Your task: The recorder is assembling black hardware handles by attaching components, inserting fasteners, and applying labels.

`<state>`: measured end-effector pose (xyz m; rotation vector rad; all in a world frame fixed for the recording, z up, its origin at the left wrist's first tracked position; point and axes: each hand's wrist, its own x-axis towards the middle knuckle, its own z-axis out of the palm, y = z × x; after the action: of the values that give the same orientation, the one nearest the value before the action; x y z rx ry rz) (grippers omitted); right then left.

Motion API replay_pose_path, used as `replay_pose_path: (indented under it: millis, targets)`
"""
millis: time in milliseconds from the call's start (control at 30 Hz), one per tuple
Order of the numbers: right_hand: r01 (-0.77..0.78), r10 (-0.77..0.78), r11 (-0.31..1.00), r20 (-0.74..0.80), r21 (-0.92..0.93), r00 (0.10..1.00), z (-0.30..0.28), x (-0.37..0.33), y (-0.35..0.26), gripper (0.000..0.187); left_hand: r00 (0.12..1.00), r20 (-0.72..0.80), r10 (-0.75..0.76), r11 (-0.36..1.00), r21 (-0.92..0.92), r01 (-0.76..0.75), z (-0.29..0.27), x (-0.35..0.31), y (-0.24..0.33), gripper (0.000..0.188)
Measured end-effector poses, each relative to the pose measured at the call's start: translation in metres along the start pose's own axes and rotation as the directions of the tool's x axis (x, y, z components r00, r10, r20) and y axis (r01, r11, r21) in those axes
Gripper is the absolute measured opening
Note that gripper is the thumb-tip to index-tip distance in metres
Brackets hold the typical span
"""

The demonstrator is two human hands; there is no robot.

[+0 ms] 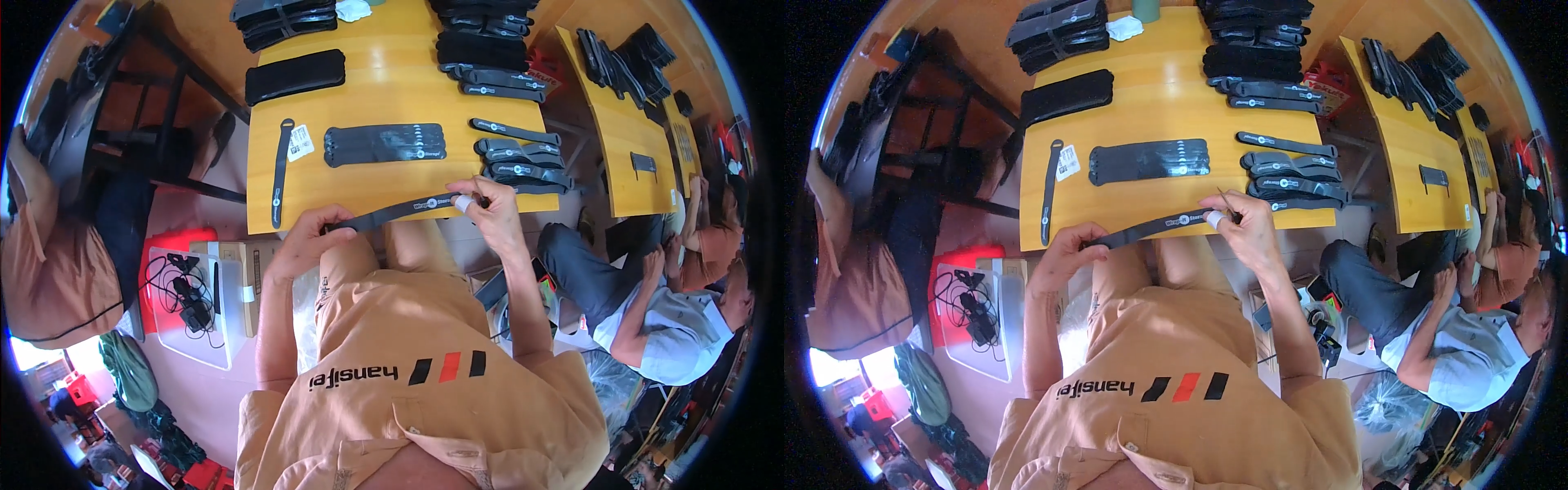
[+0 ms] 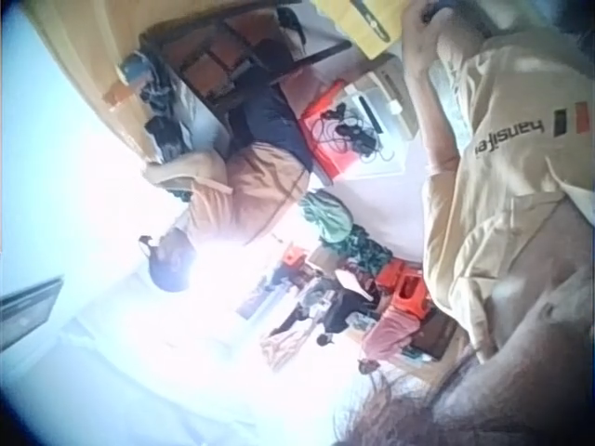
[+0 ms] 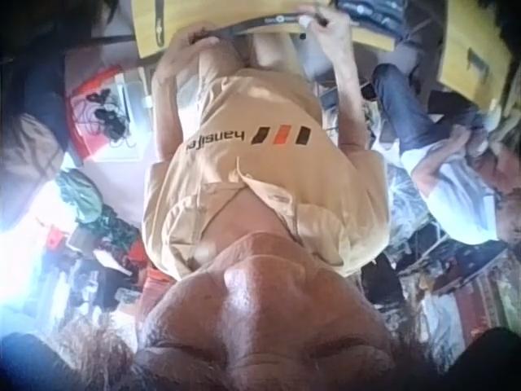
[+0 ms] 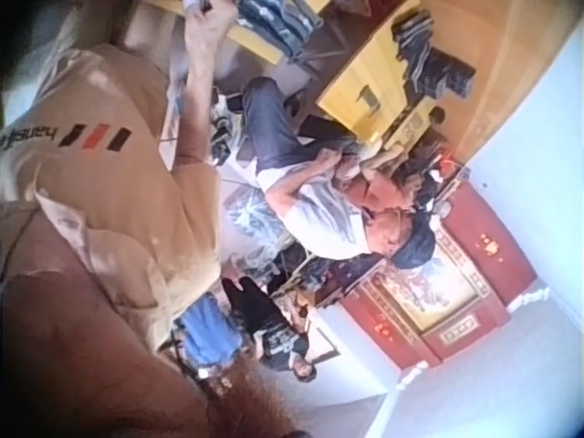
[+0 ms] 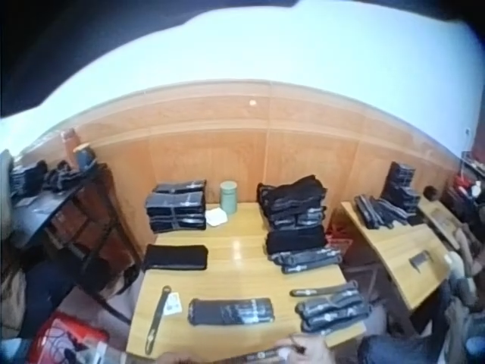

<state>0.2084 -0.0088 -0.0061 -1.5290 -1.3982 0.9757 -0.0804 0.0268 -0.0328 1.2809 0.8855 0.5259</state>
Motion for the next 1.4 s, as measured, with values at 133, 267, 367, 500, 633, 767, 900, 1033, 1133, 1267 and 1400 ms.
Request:
replay_pose_path:
  millis: [133,267,367,500,633,767,900,1033,1133,1267,1400]
  targets:
    - [-0.139,0.147,0.984,-0.065,0.114,0.987,0.018,0.013,0.028,0.017,0.979,-0.201,-0.042,0.998,-0.056,0.031,-0.018,0.018,-0.013,0.014]
    - [0.028,-0.015,0.99,-0.094,0.136,0.995,0.044,0.036,-0.001,0.016,0.867,-0.495,0.063,0.996,0.087,-0.023,-0.056,0.017,0.027,0.011]
    - [0.034,-0.031,0.974,-0.018,0.223,0.999,0.052,0.048,-0.021,0.015,0.828,-0.54,0.15,0.987,0.029,-0.16,-0.072,0.017,0.054,0.01]
    - [-0.006,0.047,0.962,-0.144,0.273,0.988,0.045,0.049,0.019,0.015,0.899,-0.431,0.079,0.991,-0.064,-0.118,-0.047,0.038,0.027,0.01]
    - [-0.079,0.097,0.993,-0.245,0.082,0.965,0.035,0.046,0.056,0.013,0.898,-0.437,0.046,0.985,-0.129,-0.114,-0.017,0.06,-0.016,0.009]
    - [-0.115,0.13,0.991,-0.269,0.07,0.954,0.033,0.051,0.072,0.012,0.853,-0.521,0.038,0.991,-0.09,-0.099,-0.01,0.072,-0.032,0.008]
    - [-0.169,0.184,0.983,-0.315,0.075,0.931,0.036,0.056,0.066,0.011,0.812,-0.577,0.089,0.996,0.046,-0.076,-0.013,0.081,-0.029,0.007]
    - [-0.195,0.198,0.98,-0.355,0.044,0.914,0.037,0.061,0.069,0.012,0.798,-0.593,0.111,0.994,0.072,-0.085,-0.013,0.085,-0.028,0.007]
    - [-0.181,0.166,0.984,-0.37,-0.006,0.914,0.038,0.064,0.068,0.011,0.761,-0.648,0.036,0.998,-0.01,-0.057,-0.01,0.083,-0.028,0.008]
    - [-0.186,0.163,0.982,-0.379,-0.025,0.911,0.038,0.066,0.072,0.01,0.77,-0.637,0.045,0.998,-0.002,-0.06,-0.01,0.084,-0.03,0.009]
    - [-0.184,0.151,0.982,-0.384,-0.051,0.911,0.039,0.067,0.072,0.009,0.759,-0.649,0.058,0.995,-0.023,-0.096,-0.012,0.087,-0.034,0.007]
